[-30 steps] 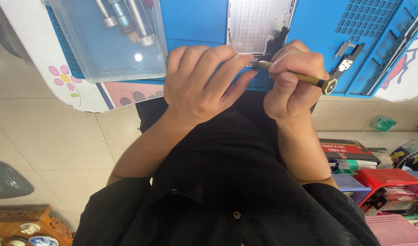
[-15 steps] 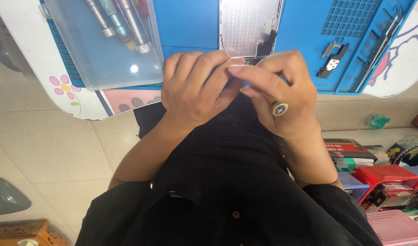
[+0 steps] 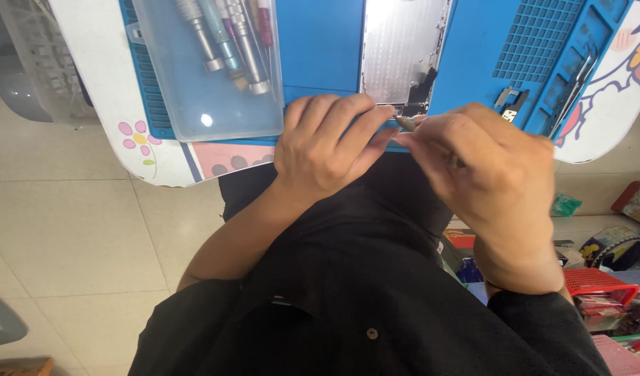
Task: The person repairs a disassembled smartphone on a blue repair mat, using a precision screwdriver to remove and reposition small internal components and screws, and handling the phone frame and small parts by hand while transferring parts between the mat and a parts tray.
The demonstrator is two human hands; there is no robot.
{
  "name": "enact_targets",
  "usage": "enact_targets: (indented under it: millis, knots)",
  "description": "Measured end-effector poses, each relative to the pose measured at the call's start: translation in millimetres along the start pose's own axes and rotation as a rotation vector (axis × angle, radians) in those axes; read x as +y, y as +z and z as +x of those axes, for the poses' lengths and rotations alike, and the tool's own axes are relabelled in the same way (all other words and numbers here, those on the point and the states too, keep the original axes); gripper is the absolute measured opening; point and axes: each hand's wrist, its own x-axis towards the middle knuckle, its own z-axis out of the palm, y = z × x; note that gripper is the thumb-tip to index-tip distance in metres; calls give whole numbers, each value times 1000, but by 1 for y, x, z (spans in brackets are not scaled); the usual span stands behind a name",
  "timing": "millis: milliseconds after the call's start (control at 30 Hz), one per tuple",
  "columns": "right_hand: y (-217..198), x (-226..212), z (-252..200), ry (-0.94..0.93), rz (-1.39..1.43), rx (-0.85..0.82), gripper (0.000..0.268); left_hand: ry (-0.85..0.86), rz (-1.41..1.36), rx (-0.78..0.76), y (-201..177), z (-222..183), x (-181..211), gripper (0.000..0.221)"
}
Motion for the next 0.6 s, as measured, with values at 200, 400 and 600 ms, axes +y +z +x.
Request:
enact_targets:
  millis: [200,400,600]
  knots:
    - [-6,-6,14,103,-51,-118,25,2,-6,-21,-1,-2,-2,31]
    - [-13,-14,20,53,-113,-254,21,11,18,-19,-3,0,-2,31]
    - [-15,-20,25,-48,-197,-166,33,13,9,-18,1,-4,-3,33]
